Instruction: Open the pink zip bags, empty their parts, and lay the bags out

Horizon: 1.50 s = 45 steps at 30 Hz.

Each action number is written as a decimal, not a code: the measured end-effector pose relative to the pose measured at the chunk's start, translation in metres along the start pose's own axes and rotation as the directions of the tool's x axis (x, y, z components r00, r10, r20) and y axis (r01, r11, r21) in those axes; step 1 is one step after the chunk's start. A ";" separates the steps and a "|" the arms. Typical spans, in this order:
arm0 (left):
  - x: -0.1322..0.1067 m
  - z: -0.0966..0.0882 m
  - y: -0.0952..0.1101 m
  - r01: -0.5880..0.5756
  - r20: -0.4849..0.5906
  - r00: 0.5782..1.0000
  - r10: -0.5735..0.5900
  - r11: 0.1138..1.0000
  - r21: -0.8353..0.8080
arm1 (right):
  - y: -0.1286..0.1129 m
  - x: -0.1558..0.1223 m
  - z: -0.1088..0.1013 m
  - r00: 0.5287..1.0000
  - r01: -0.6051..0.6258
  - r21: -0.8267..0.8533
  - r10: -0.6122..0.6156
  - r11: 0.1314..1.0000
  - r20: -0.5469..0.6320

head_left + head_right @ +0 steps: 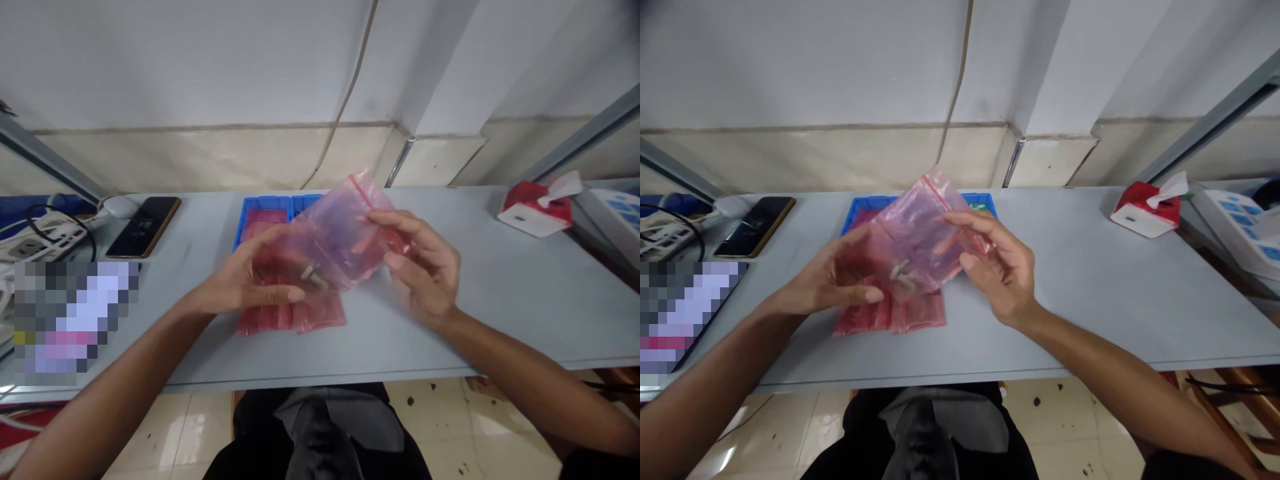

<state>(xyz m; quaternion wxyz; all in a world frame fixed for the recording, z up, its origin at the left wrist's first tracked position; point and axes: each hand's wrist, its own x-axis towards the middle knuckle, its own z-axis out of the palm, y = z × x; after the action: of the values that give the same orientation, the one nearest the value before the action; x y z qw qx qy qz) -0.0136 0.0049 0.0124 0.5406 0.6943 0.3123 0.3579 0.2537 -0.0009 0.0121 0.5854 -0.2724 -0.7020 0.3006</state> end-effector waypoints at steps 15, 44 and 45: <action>0.001 0.005 0.006 -0.166 -0.222 0.553 0.803 0.367 0.916 | 0.012 0.002 0.002 0.954 0.255 -0.178 -0.277 0.951 -0.112; 0.013 0.007 -0.007 -0.053 -0.357 0.933 0.048 0.999 -0.003 | 0.015 0.003 0.004 0.946 -0.237 0.122 0.200 0.964 0.255; 0.012 0.009 -0.008 -0.032 -0.306 0.952 0.025 0.999 -0.019 | 0.015 0.001 0.005 0.942 -0.231 0.068 0.205 0.971 0.266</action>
<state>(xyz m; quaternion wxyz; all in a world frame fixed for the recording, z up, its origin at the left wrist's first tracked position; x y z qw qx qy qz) 0.0004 0.0120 0.0054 0.4889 0.6286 0.3777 0.4725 0.2489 0.0093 0.0015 0.4654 -0.2781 -0.7216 0.4305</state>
